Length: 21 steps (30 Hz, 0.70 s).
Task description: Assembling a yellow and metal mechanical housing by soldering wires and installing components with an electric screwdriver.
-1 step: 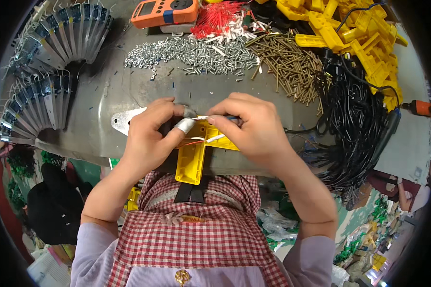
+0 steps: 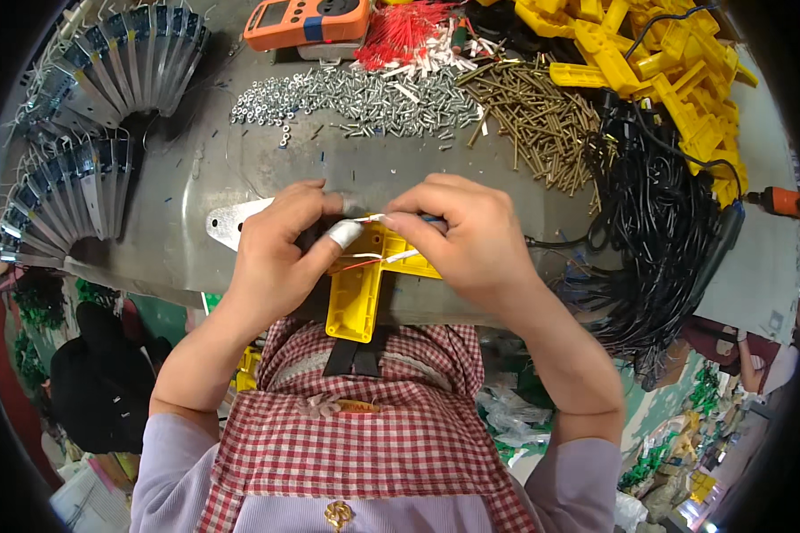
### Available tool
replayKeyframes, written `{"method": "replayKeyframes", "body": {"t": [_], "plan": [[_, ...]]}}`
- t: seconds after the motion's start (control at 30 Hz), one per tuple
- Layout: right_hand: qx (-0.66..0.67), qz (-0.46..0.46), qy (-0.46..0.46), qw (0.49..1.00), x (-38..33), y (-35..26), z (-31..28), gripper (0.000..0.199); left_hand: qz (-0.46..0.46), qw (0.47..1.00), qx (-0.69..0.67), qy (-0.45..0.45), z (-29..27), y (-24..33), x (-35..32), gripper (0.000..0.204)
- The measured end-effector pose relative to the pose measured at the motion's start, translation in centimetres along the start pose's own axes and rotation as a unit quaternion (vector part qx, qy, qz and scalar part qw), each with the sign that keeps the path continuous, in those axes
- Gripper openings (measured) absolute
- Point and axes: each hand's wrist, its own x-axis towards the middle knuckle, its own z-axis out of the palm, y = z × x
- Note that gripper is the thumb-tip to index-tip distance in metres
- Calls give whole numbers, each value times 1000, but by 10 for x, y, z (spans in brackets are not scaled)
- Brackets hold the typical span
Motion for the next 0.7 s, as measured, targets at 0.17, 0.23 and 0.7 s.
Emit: {"method": "replayKeyframes", "body": {"t": [0.17,0.23,0.7], "plan": [[30,-32,74,996,-2,6,19,11,75,996,18,39,1,-5,2,16],[16,-4,43,999,-1,0,9,11,57,998,14,27,1,-6,2,13],[84,27,34,996,-1,4,16,17,142,983,108,39,2,-1,3,22]]}}
